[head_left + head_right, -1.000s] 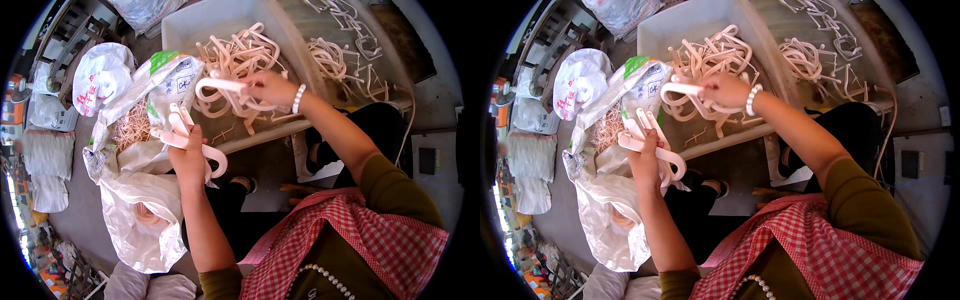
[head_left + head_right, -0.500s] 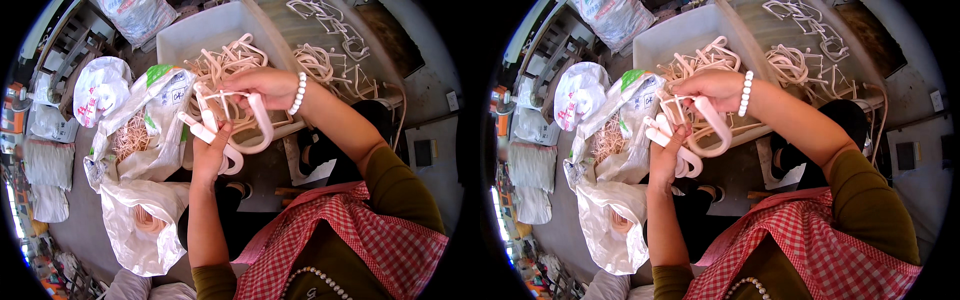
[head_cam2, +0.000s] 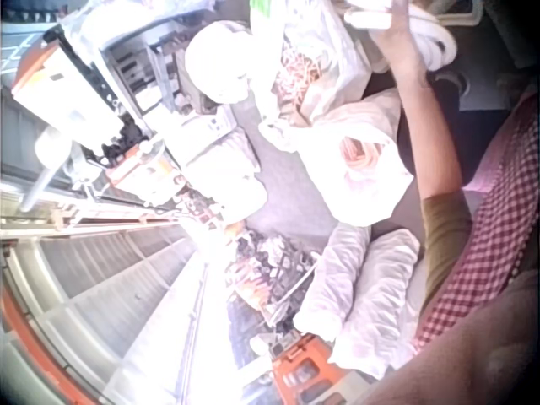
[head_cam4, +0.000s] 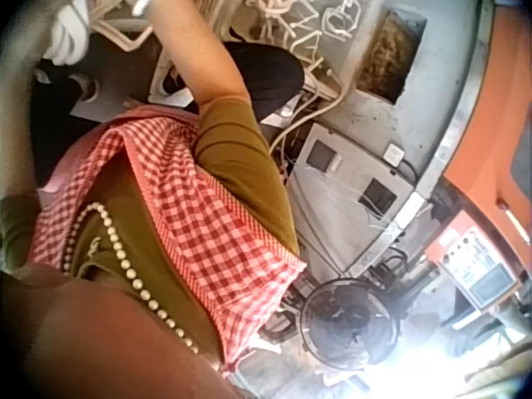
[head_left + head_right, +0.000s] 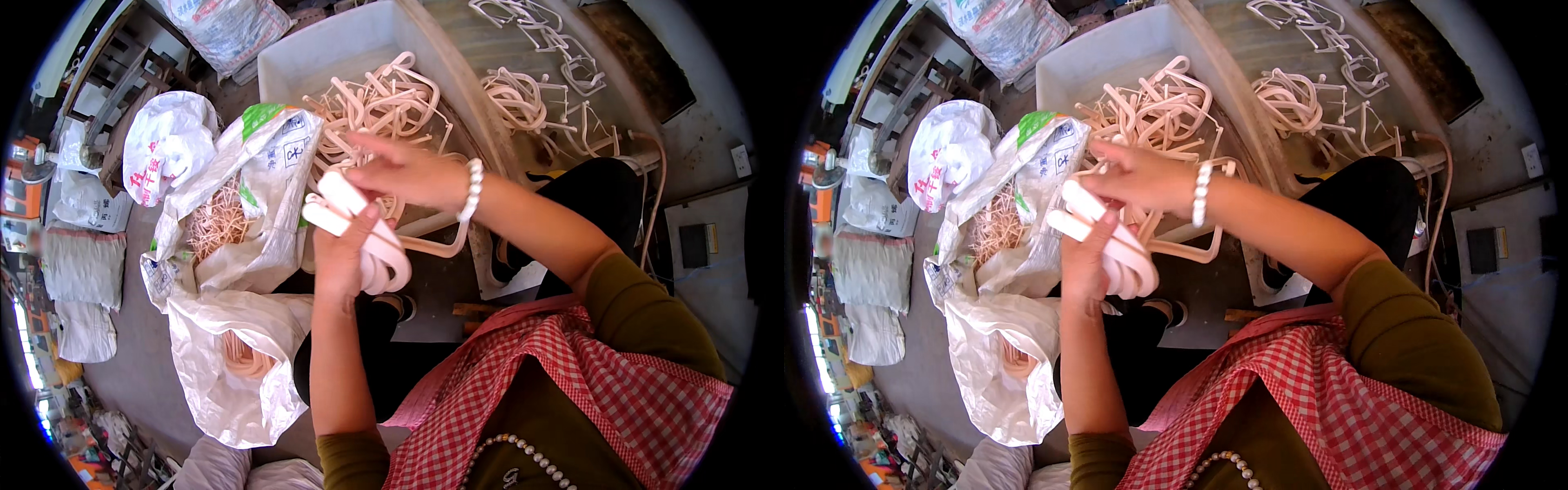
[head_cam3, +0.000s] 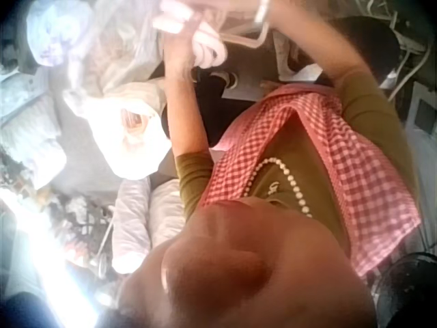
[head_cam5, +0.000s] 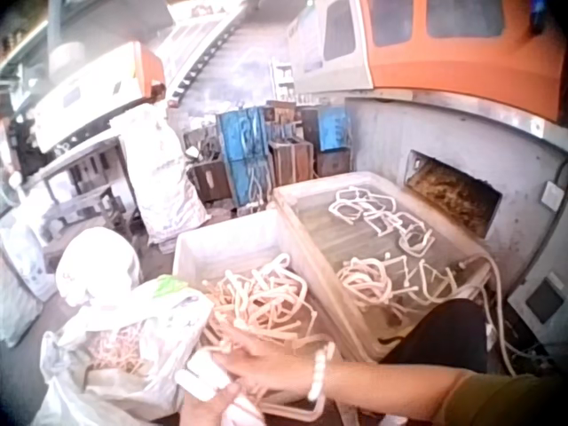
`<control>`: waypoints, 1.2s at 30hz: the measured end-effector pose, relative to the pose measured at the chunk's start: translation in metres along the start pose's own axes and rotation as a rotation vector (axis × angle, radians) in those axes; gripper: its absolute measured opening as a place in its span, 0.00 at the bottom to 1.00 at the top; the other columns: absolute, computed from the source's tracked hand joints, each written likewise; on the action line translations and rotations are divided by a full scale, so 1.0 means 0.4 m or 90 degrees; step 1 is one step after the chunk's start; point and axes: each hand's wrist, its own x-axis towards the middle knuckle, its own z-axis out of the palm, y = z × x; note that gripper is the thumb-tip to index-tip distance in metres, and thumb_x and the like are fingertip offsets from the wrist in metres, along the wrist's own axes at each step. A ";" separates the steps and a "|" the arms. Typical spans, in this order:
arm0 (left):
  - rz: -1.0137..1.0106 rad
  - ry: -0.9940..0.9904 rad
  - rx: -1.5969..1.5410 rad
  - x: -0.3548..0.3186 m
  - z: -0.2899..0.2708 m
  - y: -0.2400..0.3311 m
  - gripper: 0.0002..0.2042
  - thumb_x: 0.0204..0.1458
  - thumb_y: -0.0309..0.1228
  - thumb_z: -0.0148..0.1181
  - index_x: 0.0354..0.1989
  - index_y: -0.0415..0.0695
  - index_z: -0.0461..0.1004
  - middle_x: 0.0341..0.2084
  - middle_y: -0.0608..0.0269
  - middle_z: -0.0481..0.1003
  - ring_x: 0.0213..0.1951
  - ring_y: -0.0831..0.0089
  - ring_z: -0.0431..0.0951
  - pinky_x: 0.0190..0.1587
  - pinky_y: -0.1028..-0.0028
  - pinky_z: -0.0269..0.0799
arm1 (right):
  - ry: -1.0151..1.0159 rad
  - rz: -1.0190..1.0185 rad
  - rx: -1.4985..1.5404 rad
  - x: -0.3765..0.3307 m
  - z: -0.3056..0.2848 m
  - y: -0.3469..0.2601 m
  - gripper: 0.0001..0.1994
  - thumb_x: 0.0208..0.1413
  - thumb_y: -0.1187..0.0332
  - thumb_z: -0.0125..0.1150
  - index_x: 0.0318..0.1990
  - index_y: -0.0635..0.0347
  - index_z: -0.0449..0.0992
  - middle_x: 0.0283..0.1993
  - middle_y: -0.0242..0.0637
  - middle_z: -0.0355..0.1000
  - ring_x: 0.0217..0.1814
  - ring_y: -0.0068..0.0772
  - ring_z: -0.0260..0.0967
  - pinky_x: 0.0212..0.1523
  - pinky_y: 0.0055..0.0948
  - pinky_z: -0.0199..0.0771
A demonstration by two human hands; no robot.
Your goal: The person assembles plastic hangers by inserting small white plastic pins into the hooks of pink hangers. They repeatedly pick up hangers from a bin, insert the pins, and place the assembled hangers into a white sack.
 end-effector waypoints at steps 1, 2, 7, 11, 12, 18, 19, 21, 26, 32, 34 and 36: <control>0.009 0.018 -0.019 -0.004 -0.010 0.009 0.25 0.49 0.28 0.63 0.54 0.35 0.62 0.42 0.50 0.74 0.37 0.65 0.77 0.39 0.68 0.77 | 0.011 -0.033 0.014 0.010 -0.031 0.005 0.28 0.60 0.56 0.53 0.63 0.61 0.58 0.38 0.35 0.74 0.35 0.23 0.72 0.38 0.21 0.74; 0.018 0.037 -0.040 -0.009 -0.023 0.016 0.25 0.49 0.27 0.63 0.54 0.34 0.62 0.43 0.50 0.73 0.37 0.66 0.77 0.38 0.68 0.78 | 0.021 -0.066 0.027 0.021 -0.065 0.008 0.28 0.60 0.56 0.53 0.63 0.61 0.58 0.37 0.37 0.75 0.37 0.24 0.73 0.40 0.23 0.74; 0.034 -0.101 -0.170 -0.035 -0.116 0.063 0.15 0.50 0.28 0.61 0.45 0.41 0.68 0.50 0.34 0.67 0.32 0.64 0.80 0.35 0.71 0.79 | 0.006 -0.094 -0.125 0.065 -0.249 0.055 0.33 0.52 0.55 0.63 0.62 0.61 0.60 0.49 0.41 0.71 0.49 0.27 0.70 0.50 0.26 0.70; 0.040 -0.236 -0.234 -0.028 -0.121 0.061 0.17 0.49 0.31 0.63 0.45 0.41 0.67 0.53 0.29 0.63 0.30 0.64 0.81 0.33 0.72 0.79 | -0.209 -0.017 -0.046 0.086 -0.203 0.189 0.25 0.54 0.63 0.62 0.57 0.62 0.65 0.52 0.36 0.69 0.53 0.24 0.66 0.55 0.25 0.66; 0.033 -0.263 -0.253 -0.020 -0.124 0.059 0.17 0.49 0.31 0.63 0.45 0.41 0.67 0.54 0.29 0.62 0.31 0.63 0.81 0.34 0.71 0.80 | -0.234 -0.007 -0.019 0.079 -0.176 0.184 0.22 0.56 0.66 0.61 0.56 0.63 0.66 0.51 0.33 0.69 0.53 0.23 0.66 0.56 0.26 0.66; -0.001 -0.171 -0.202 -0.034 -0.117 0.062 0.17 0.50 0.30 0.62 0.46 0.40 0.66 0.57 0.31 0.59 0.41 0.53 0.79 0.41 0.61 0.80 | -0.116 0.032 0.031 0.057 -0.185 0.126 0.14 0.60 0.68 0.54 0.50 0.65 0.70 0.38 0.35 0.74 0.36 0.22 0.73 0.39 0.21 0.74; -0.006 -0.147 -0.209 -0.033 -0.115 0.060 0.17 0.50 0.30 0.62 0.46 0.40 0.66 0.56 0.31 0.59 0.41 0.53 0.79 0.41 0.61 0.79 | -0.113 0.029 -0.001 0.052 -0.199 0.107 0.13 0.60 0.68 0.54 0.49 0.65 0.70 0.37 0.36 0.75 0.35 0.22 0.73 0.38 0.21 0.74; 0.001 -0.124 -0.202 -0.022 -0.125 0.053 0.17 0.51 0.32 0.61 0.46 0.41 0.66 0.56 0.32 0.61 0.40 0.57 0.79 0.44 0.60 0.77 | -0.129 0.000 -0.052 0.048 -0.219 0.079 0.13 0.60 0.66 0.54 0.48 0.65 0.71 0.30 0.34 0.74 0.30 0.21 0.72 0.34 0.19 0.72; 0.047 -0.118 -0.307 0.017 -0.110 0.051 0.13 0.56 0.35 0.56 0.46 0.45 0.65 0.53 0.34 0.65 0.35 0.69 0.77 0.41 0.69 0.76 | -0.060 -0.027 0.042 0.062 -0.189 0.069 0.15 0.60 0.61 0.55 0.48 0.62 0.71 0.28 0.29 0.70 0.28 0.17 0.68 0.31 0.17 0.69; 0.106 0.036 -0.326 0.081 -0.072 0.060 0.19 0.59 0.35 0.51 0.56 0.42 0.58 0.50 0.39 0.68 0.36 0.71 0.75 0.42 0.71 0.74 | 0.347 -0.156 -0.085 0.110 -0.190 0.267 0.12 0.59 0.66 0.54 0.46 0.62 0.72 0.35 0.31 0.72 0.36 0.20 0.66 0.38 0.24 0.70; 0.120 0.033 -0.355 0.088 -0.065 0.067 0.20 0.59 0.35 0.51 0.56 0.41 0.57 0.49 0.40 0.69 0.37 0.71 0.75 0.42 0.71 0.74 | 0.177 -0.100 -0.194 0.049 -0.175 0.358 0.16 0.55 0.66 0.59 0.49 0.63 0.69 0.41 0.34 0.71 0.41 0.27 0.67 0.44 0.27 0.70; 0.131 0.014 -0.363 0.098 -0.064 0.071 0.20 0.59 0.35 0.51 0.56 0.40 0.57 0.48 0.42 0.70 0.37 0.71 0.75 0.43 0.71 0.74 | 0.026 -0.103 -0.095 -0.024 -0.107 0.393 0.25 0.48 0.64 0.67 0.53 0.63 0.67 0.49 0.38 0.68 0.50 0.31 0.66 0.49 0.31 0.68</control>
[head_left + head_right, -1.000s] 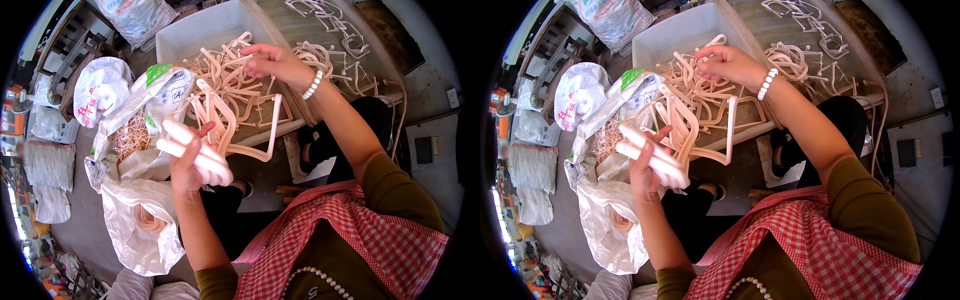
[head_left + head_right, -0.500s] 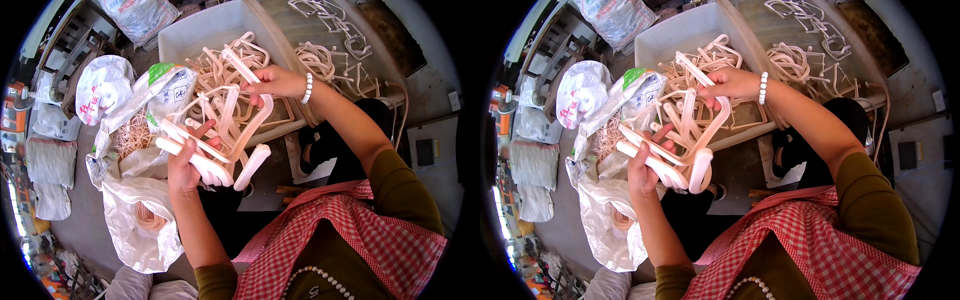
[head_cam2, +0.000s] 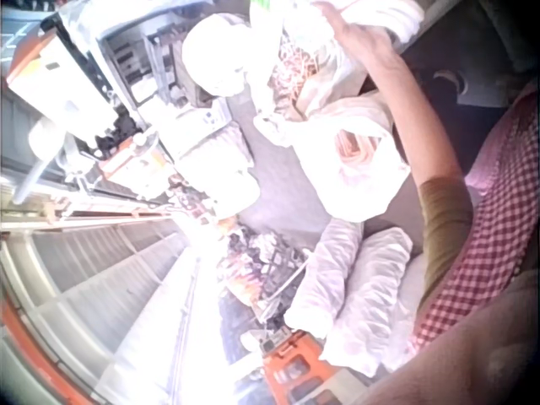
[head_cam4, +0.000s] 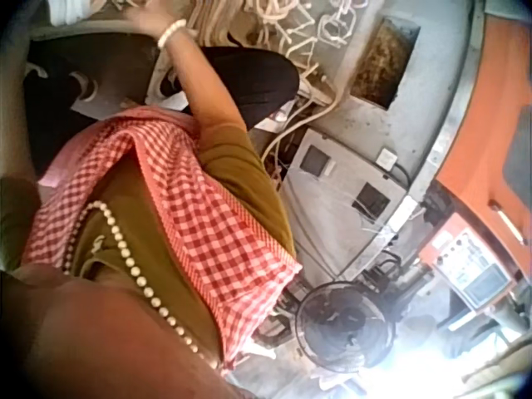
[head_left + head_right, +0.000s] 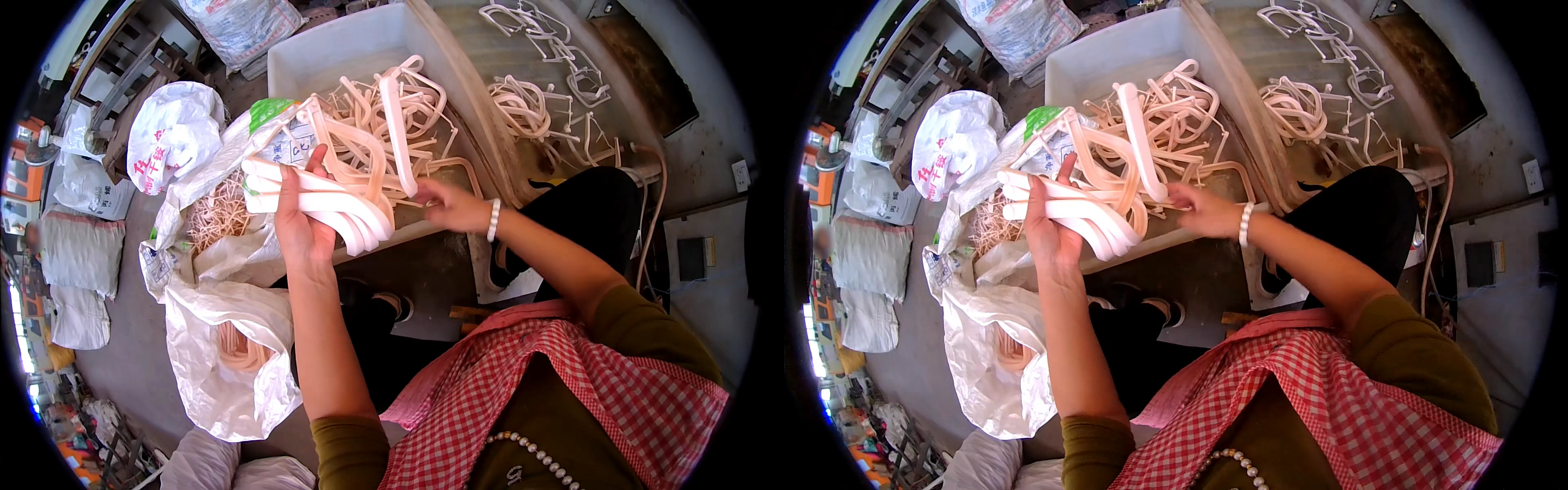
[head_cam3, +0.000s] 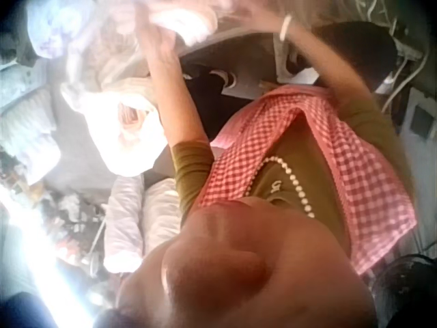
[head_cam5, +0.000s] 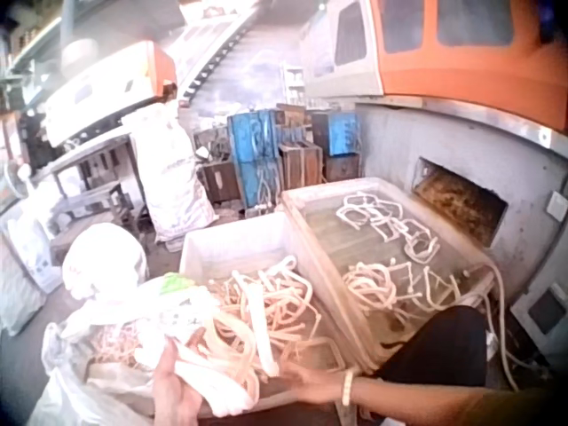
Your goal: The person assembles plastic hangers by inserting small white plastic pins into the hooks of pink hangers. They repeatedly pick up hangers from a bin, insert the pins, and place the assembled hangers into a white sack.
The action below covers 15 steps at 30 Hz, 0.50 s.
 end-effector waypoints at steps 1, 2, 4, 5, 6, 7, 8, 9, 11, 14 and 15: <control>0.002 -0.011 0.007 0.000 -0.010 0.005 0.20 0.59 0.35 0.50 0.56 0.40 0.57 0.48 0.43 0.70 0.37 0.71 0.75 0.43 0.71 0.74 | 0.017 -0.016 -0.021 -0.013 0.028 -0.011 0.25 0.47 0.65 0.68 0.52 0.62 0.67 0.51 0.38 0.67 0.52 0.30 0.65 0.51 0.31 0.67; 0.000 -0.024 0.012 -0.001 -0.015 0.005 0.20 0.60 0.35 0.50 0.56 0.40 0.57 0.48 0.43 0.70 0.37 0.71 0.75 0.43 0.71 0.74 | 0.037 -0.030 -0.043 -0.020 0.054 -0.039 0.26 0.45 0.65 0.69 0.52 0.60 0.67 0.52 0.38 0.65 0.53 0.30 0.63 0.53 0.32 0.65; 0.002 -0.011 0.010 -0.007 -0.007 0.002 0.18 0.59 0.35 0.51 0.53 0.40 0.60 0.45 0.45 0.72 0.36 0.72 0.75 0.43 0.71 0.74 | 0.103 -0.063 -0.131 -0.013 0.072 -0.081 0.27 0.43 0.66 0.70 0.51 0.59 0.67 0.54 0.39 0.64 0.57 0.31 0.62 0.56 0.34 0.64; 0.005 -0.006 0.009 -0.008 -0.001 0.002 0.17 0.59 0.35 0.52 0.52 0.39 0.61 0.44 0.46 0.73 0.36 0.72 0.75 0.43 0.71 0.74 | 0.149 -0.082 -0.197 -0.001 0.068 -0.097 0.27 0.42 0.65 0.71 0.51 0.59 0.67 0.54 0.40 0.64 0.58 0.34 0.61 0.56 0.35 0.63; 0.009 0.013 0.005 -0.010 -0.003 0.003 0.16 0.59 0.35 0.52 0.50 0.40 0.62 0.43 0.48 0.73 0.35 0.72 0.75 0.43 0.70 0.74 | 0.193 -0.101 -0.263 0.011 0.064 -0.108 0.28 0.41 0.65 0.71 0.51 0.59 0.67 0.54 0.41 0.64 0.59 0.36 0.61 0.56 0.37 0.63; 0.013 0.031 -0.001 -0.010 -0.005 0.004 0.14 0.59 0.35 0.52 0.48 0.41 0.64 0.42 0.49 0.74 0.35 0.72 0.75 0.43 0.70 0.74 | 0.161 -0.237 -0.314 0.022 0.058 -0.118 0.25 0.40 0.66 0.71 0.48 0.59 0.68 0.54 0.43 0.64 0.58 0.42 0.61 0.55 0.38 0.63; 0.018 0.048 -0.007 -0.011 -0.006 0.007 0.13 0.58 0.35 0.53 0.47 0.41 0.65 0.40 0.50 0.75 0.34 0.71 0.75 0.43 0.70 0.74 | 0.144 -0.286 -0.361 0.024 0.061 -0.130 0.23 0.41 0.66 0.70 0.46 0.59 0.68 0.53 0.43 0.65 0.57 0.44 0.62 0.55 0.38 0.63; -0.001 0.033 0.002 -0.013 -0.005 0.010 0.11 0.57 0.36 0.54 0.42 0.42 0.67 0.36 0.54 0.75 0.34 0.71 0.74 0.42 0.71 0.73 | 0.126 -0.334 -0.408 0.022 0.067 -0.144 0.21 0.41 0.66 0.69 0.43 0.59 0.69 0.52 0.43 0.66 0.56 0.46 0.62 0.54 0.38 0.63; 0.002 0.027 0.012 -0.018 0.003 0.003 0.11 0.57 0.37 0.55 0.40 0.43 0.67 0.33 0.57 0.74 0.32 0.71 0.73 0.41 0.72 0.73 | 0.093 -0.421 -0.447 0.018 0.075 -0.165 0.15 0.44 0.68 0.67 0.37 0.59 0.69 0.46 0.40 0.69 0.52 0.40 0.66 0.52 0.37 0.65; 0.001 -0.044 -0.076 -0.012 -0.029 0.021 0.12 0.57 0.39 0.55 0.39 0.43 0.67 0.29 0.62 0.72 0.31 0.72 0.72 0.38 0.72 0.72 | 0.078 -0.143 -0.141 -0.005 0.055 -0.170 0.13 0.48 0.69 0.65 0.40 0.59 0.70 0.46 0.37 0.69 0.48 0.29 0.68 0.50 0.32 0.68; 0.001 -0.076 -0.121 -0.008 -0.053 0.041 0.12 0.57 0.40 0.55 0.38 0.44 0.67 0.28 0.64 0.72 0.30 0.73 0.72 0.37 0.72 0.72 | 0.154 -0.098 -0.041 0.009 0.013 -0.178 0.09 0.51 0.68 0.62 0.37 0.59 0.69 0.39 0.30 0.71 0.40 0.20 0.69 0.41 0.26 0.72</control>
